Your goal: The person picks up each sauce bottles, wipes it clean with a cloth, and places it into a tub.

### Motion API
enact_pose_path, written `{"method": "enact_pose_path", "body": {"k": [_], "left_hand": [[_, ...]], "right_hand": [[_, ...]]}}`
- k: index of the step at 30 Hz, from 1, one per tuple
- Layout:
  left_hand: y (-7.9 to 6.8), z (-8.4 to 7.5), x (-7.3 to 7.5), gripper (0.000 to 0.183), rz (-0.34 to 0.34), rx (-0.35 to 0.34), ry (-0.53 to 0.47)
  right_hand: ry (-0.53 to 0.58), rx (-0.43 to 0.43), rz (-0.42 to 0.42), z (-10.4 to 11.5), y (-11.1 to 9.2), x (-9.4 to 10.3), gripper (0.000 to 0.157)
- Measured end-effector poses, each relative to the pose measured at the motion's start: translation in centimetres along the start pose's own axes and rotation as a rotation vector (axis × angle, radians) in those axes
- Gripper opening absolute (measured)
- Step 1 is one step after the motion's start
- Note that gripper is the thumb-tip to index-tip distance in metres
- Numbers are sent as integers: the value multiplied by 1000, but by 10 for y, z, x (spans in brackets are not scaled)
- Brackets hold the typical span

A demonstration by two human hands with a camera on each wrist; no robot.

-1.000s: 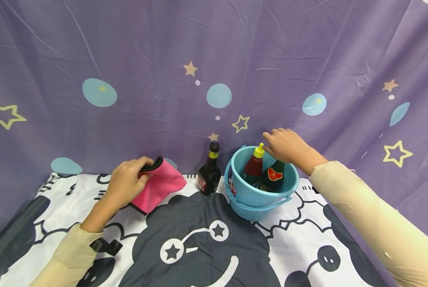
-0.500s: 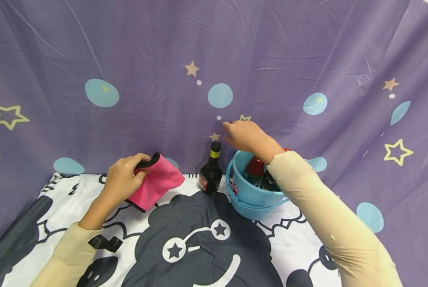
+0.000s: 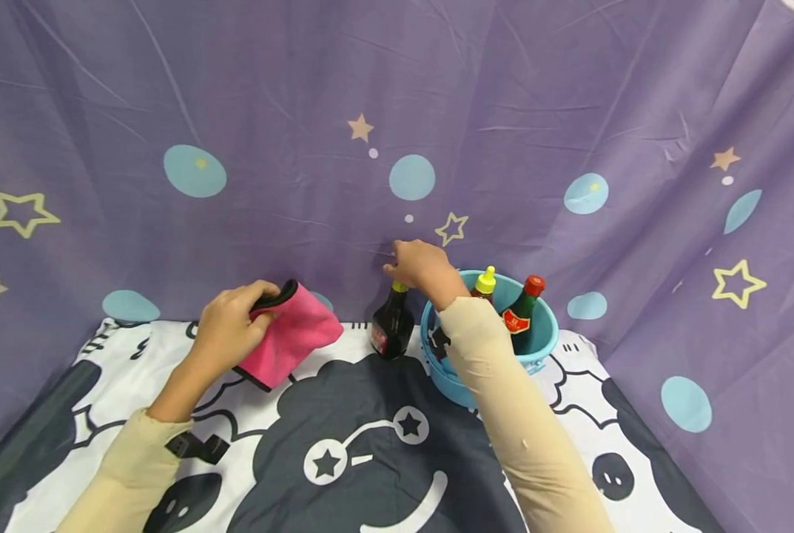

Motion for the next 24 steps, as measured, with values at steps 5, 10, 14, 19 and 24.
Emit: {"method": "enact_pose_path", "body": {"k": [5,10,14,19,24], "left_hand": [[0,0,-1,26,-5,-3,1],[1,1,-2,26,-3,-1,2],[2,2,-2,26,-3,12,4],[3,3,-2,27,-6,19,10],[1,3,-2,27,-6,29,14]], "right_hand": [[-32,-56,-23,3,6,-11,52],[-52,-71,-89,4,12,-22,63],[-33,-72,-129,4,14,-27,65],[15,-80,-161,4,11,-30,65],[42,-67,-206,3,11,-37,62]]}}
Point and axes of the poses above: each hand's wrist, its own y-axis towards the middle knuckle, its own x-axis out of the back of the hand, z = x × y, the point moved 1 cm from there along y, towards the middle knuckle, and after that the axes turned 15 degrees about z, right-handed, at the moved point
